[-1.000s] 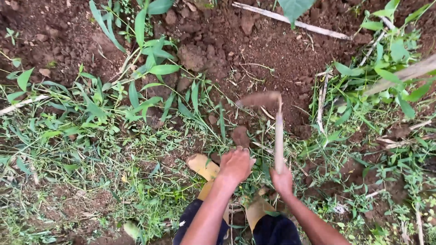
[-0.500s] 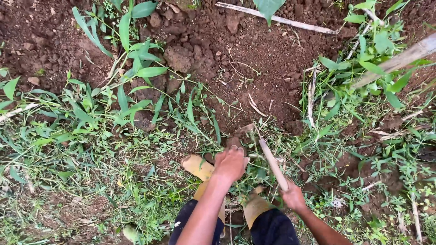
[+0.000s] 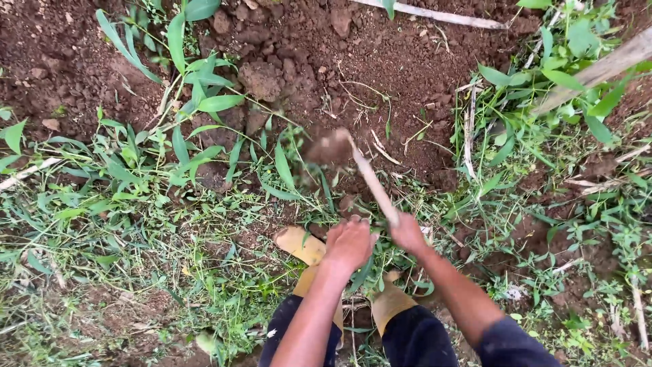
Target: Using a small hand hoe to remove weeds from the soil around a young plant and a wooden stake.
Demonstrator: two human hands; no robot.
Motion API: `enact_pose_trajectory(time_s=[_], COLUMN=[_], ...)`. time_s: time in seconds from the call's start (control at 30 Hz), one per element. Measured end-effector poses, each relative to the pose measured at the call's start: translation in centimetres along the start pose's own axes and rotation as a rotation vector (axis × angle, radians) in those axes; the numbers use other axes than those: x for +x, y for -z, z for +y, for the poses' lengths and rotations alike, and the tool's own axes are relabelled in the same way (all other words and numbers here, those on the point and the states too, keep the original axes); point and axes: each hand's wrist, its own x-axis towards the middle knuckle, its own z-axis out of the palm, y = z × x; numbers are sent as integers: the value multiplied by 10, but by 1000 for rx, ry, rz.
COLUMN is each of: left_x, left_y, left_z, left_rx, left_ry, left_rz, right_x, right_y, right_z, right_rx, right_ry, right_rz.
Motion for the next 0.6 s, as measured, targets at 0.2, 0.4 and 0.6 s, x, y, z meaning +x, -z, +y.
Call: enact_pose_trajectory(time_s=[0.2, 0.4, 0.6], left_x=[-14, -17, -2], left_y=[18, 20, 4], left_z=[4, 1, -12], left_rx=[58, -64, 18], left_ry=[89, 52, 42], left_rz=[-59, 10, 23], right_x=[-66, -13, 72], right_y=[-1, -44, -53], right_z=[81, 35, -30], right_rx=[-19, 19, 40], right_ry=[-456, -146, 12], right_rz=[-206, 55, 13])
